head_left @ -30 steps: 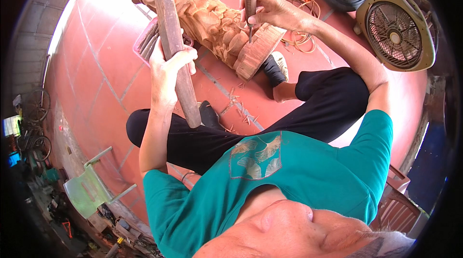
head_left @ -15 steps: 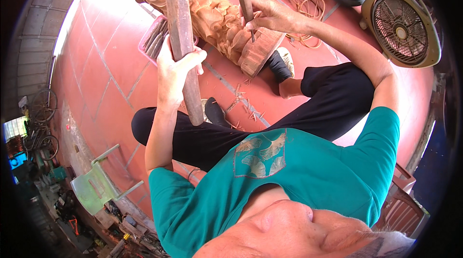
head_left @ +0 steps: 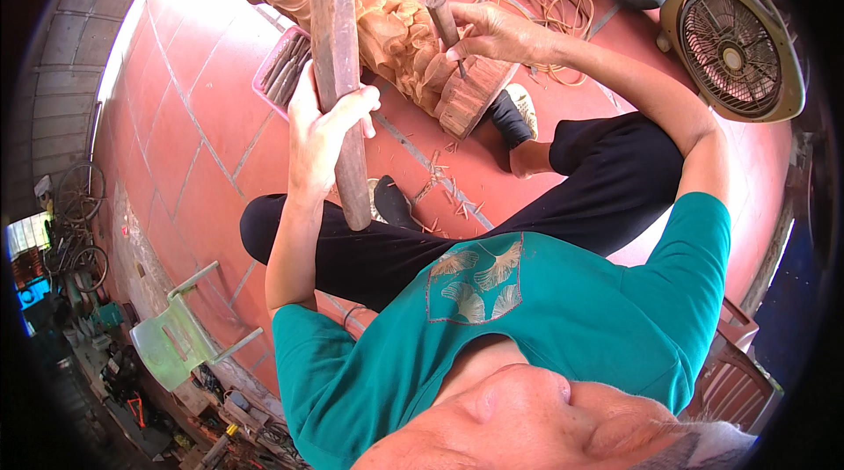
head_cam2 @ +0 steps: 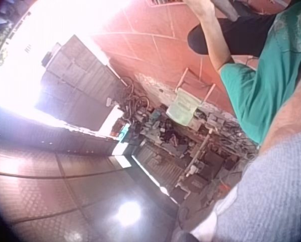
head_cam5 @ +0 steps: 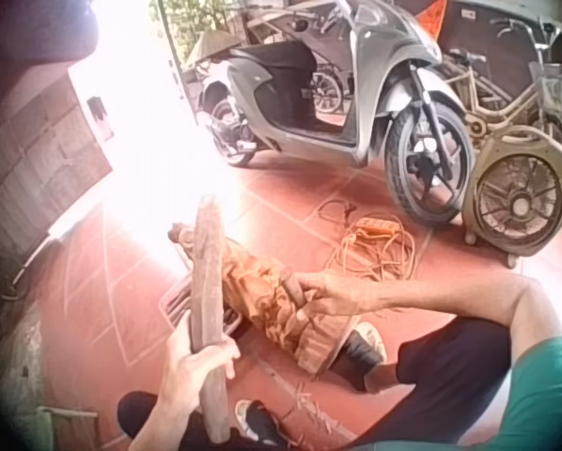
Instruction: The person sits on the floor and carves a wooden sculpture using a chisel and mallet. They repeatedly strike the chisel to shape the wood, occasionally adjusting the tool and the sculpture's position.
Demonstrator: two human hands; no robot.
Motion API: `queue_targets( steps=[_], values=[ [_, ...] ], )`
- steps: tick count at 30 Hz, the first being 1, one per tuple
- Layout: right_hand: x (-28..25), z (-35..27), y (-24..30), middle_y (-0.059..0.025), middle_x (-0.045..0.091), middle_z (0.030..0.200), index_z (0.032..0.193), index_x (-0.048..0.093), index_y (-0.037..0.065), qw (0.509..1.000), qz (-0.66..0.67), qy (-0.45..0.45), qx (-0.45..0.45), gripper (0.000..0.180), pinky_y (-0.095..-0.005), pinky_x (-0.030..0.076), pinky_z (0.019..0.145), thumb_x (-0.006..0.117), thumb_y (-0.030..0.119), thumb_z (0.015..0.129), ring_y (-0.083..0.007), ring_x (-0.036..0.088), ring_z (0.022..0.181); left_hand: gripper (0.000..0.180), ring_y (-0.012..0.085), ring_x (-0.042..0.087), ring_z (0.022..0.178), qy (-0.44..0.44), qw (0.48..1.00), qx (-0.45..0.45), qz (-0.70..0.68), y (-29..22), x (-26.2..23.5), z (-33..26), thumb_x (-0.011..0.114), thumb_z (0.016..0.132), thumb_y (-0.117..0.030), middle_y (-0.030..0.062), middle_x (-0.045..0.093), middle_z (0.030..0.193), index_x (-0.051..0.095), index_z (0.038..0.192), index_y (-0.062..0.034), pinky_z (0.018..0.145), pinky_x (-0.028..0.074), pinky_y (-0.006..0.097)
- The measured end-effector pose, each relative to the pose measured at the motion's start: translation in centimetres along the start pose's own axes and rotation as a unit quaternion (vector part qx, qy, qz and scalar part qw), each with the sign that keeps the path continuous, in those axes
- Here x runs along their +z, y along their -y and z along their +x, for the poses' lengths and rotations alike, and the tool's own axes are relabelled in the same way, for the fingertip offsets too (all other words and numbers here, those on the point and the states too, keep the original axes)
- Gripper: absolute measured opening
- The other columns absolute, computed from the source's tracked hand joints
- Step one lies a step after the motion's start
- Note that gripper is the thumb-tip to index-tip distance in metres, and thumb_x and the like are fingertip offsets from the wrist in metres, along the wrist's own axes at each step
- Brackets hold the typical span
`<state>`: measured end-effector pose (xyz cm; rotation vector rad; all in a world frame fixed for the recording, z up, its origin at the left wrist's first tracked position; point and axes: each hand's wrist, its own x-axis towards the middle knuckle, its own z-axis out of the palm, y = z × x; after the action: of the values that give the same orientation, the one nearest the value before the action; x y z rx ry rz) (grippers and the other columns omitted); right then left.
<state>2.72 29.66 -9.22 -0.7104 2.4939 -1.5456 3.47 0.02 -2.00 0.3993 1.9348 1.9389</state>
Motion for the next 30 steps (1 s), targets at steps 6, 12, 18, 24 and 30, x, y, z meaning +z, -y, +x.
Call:
queue_targets(
  steps=[6,12,18,24,30],
  values=[
    [0.5,0.5,0.8,-0.0139,0.060,0.088,0.113,0.058,0.004,0.999,-0.030,0.011,-0.038,0.032,-0.0388,0.049,0.075,0.073,0.015,0.087,-0.0264,0.062,0.083,0.043,0.0122,0.062,0.064,0.024,0.997,0.068,0.038,-1.4,0.1,-0.9,0.071,0.090,-0.014,0.0078,0.064,0.086,0.050,0.125,-0.0001,0.057,0.051,0.026],
    [0.6,0.6,1.3,-0.0143,0.062,0.092,0.089,0.049,0.004,0.997,-0.078,0.014,-0.016,0.026,-0.0396,0.051,0.073,0.074,0.005,0.083,-0.0273,0.065,0.083,0.057,0.0205,0.066,0.078,0.092,0.916,0.121,0.372,0.3,-0.1,-0.8,0.075,0.089,-0.025,0.0156,0.068,0.097,0.049,0.132,0.0005,0.076,0.053,0.036],
    [1.0,0.0,2.2,-0.0058,0.063,0.100,0.098,0.055,0.003,0.999,0.026,0.022,0.029,0.016,-0.0339,0.054,0.084,0.067,-0.002,0.089,-0.0163,0.064,0.093,0.056,0.0218,0.067,0.070,0.061,0.966,0.146,0.203,-1.0,-0.7,-0.6,0.077,0.087,-0.031,0.0172,0.065,0.081,0.049,0.121,0.0025,0.066,0.052,0.035],
    [0.8,0.4,2.5,-0.0064,0.058,0.107,0.097,0.056,0.001,0.996,0.006,0.056,0.063,0.012,-0.0350,0.054,0.092,0.064,-0.006,0.091,-0.0160,0.061,0.106,0.061,0.0351,0.058,0.059,0.089,0.902,0.088,0.413,-0.3,-1.8,-0.5,0.077,0.087,-0.036,0.0268,0.054,0.071,0.047,0.121,0.0050,0.062,0.047,0.044],
    [0.6,0.9,0.4,-0.0041,0.063,0.105,0.110,0.054,0.006,0.984,0.148,-0.028,0.094,0.020,-0.0303,0.055,0.081,0.062,-0.003,0.094,-0.0138,0.064,0.097,0.063,0.0270,0.068,0.084,0.065,0.969,0.094,0.219,0.6,-4.3,0.6,0.076,0.085,-0.042,0.0201,0.067,0.086,0.054,0.119,0.0054,0.075,0.053,0.042]
  ],
)
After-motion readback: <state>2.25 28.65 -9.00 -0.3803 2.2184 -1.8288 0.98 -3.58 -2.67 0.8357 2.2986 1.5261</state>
